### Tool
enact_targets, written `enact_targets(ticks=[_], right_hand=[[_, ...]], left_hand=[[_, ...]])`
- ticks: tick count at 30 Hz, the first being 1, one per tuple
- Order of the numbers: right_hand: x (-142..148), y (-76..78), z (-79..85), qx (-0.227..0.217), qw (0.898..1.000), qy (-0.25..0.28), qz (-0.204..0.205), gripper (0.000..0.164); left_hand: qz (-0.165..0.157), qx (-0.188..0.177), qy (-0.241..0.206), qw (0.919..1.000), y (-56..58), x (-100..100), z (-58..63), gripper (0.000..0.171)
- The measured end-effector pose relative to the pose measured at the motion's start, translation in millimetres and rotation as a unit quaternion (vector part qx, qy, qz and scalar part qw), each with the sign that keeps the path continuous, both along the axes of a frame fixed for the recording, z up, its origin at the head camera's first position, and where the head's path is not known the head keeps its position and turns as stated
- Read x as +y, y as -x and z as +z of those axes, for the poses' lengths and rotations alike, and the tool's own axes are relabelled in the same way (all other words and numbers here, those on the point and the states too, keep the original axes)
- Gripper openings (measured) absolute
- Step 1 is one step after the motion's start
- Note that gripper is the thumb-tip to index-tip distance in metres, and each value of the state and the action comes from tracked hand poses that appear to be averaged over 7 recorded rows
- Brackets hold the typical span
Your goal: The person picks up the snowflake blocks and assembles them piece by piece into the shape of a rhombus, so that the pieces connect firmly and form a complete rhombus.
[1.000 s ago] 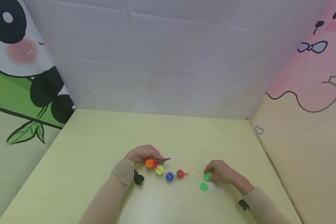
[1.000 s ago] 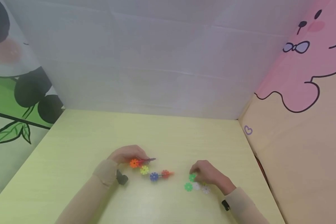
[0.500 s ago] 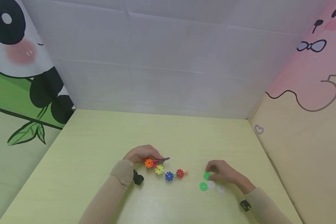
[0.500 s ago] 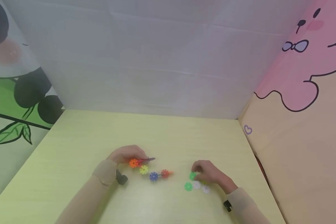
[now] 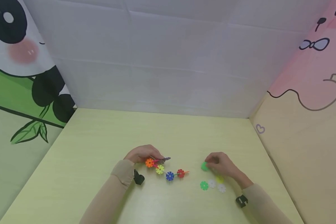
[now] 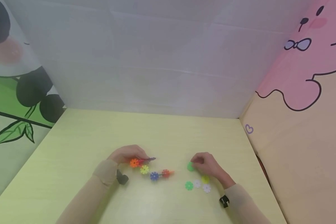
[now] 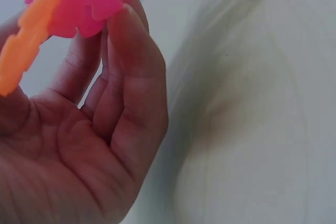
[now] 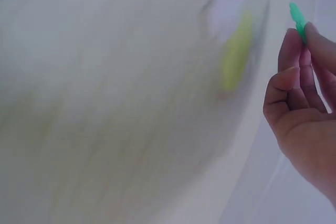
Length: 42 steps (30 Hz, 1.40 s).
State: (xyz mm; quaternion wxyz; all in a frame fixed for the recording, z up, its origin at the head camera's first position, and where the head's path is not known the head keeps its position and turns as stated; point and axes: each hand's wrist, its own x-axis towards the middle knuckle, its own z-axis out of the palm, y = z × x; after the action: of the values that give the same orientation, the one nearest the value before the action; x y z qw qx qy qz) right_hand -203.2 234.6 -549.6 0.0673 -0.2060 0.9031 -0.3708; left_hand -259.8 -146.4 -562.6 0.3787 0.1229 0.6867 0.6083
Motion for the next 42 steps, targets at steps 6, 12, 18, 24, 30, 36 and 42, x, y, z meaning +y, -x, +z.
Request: enact_targets(ticks=[6, 12, 18, 24, 30, 36, 42], right_hand=[[-29.9, 11.5, 3.7, -0.013, 0.996, 0.083, -0.010, 0.011], [-61.6, 17.9, 6.1, -0.045, 0.992, 0.119, -0.015, 0.014], [-84.5, 20.5, 6.0, -0.073, 0.989, 0.126, -0.014, 0.014], [-101.1, 16.4, 12.4, -0.089, 0.987, 0.130, -0.012, 0.014], [-113.9, 6.8, 26.9, -0.095, 0.985, 0.146, 0.009, 0.016], [-114.7, 13.9, 15.2, -0.098, 0.986, 0.136, 0.012, 0.013], [-115.9, 16.9, 11.3, -0.103, 0.986, 0.130, 0.022, 0.012]], left_hand=[[-0.008, -0.001, 0.000, 1.0000, -1.5, 1.4, -0.1, 0.018], [-0.003, -0.004, 0.002, 1.0000, -1.6, 2.9, -1.4, 0.018], [-0.001, -0.007, 0.007, 1.0000, -0.5, 3.9, -1.7, 0.017], [-0.005, 0.002, 0.007, 1.0000, 0.7, 3.6, -0.5, 0.019], [-0.015, 0.008, 0.003, 0.9999, 2.4, 3.4, -2.2, 0.017], [-0.018, -0.001, -0.006, 0.9998, 0.4, 4.3, -0.6, 0.016], [-0.019, 0.005, -0.004, 0.9998, -1.1, 4.8, 2.0, 0.016]])
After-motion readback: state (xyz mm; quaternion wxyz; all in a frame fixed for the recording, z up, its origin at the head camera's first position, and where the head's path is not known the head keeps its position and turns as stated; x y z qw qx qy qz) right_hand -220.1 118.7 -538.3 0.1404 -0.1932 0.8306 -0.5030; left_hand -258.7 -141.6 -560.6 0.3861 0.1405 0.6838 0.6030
